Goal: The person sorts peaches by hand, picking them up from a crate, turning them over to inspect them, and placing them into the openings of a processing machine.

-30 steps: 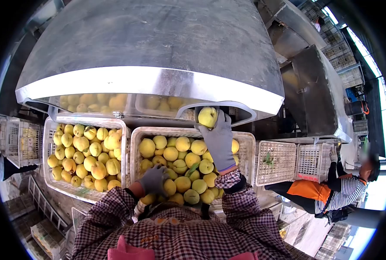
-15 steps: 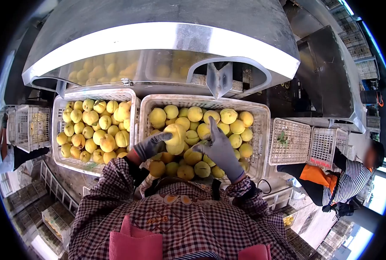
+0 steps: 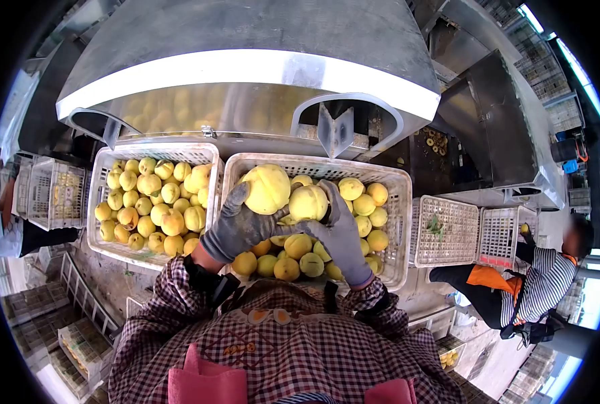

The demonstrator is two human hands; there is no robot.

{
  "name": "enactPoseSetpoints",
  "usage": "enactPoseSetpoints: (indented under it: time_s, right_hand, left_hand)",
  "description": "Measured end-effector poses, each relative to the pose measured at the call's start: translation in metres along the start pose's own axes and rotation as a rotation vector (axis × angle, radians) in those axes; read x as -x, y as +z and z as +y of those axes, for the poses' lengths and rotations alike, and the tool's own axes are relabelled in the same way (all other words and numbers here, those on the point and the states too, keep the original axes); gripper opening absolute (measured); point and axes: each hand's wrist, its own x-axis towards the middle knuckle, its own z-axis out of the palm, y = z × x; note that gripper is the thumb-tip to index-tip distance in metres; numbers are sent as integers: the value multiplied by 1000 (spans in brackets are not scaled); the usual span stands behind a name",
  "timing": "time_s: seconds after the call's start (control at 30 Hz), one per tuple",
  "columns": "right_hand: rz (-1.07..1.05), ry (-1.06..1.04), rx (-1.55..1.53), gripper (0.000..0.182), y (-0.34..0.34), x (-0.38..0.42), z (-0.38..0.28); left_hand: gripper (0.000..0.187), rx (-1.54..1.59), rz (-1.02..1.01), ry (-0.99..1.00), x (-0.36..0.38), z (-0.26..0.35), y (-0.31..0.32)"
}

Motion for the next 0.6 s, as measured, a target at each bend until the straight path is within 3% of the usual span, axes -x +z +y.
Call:
enactPoseSetpoints:
  time_s: [0.07,0.23,0.33,0.43,0.47,0.5,0.6]
  right_hand:
    - [82,134,-349,72,0,2,-10]
    - [46,114,-382,66,-6,-3,-21]
    - [52,4,-60,61,-10,-2,-25]
    - [62,73,-154,68,-3,1,-33]
    - [76,-137,35,74,-5,2,-39]
    - [80,-146,33,74,-4,2,-42]
    - [131,-304,306,77,-2,-5,-37]
  left_hand:
    - [74,-45,-18,22,2,0,3]
    - [72,-167,22,61,16,-6,12]
    - [71,-161,-6,101,19,-8,19]
    - [70,-185,-38,156,20,-12,28]
    - [76,-267,36,172,20,-14,31]
    - [83,-348,108,190,19,-14,34]
    - [78,-409,96,200,15,-12,43]
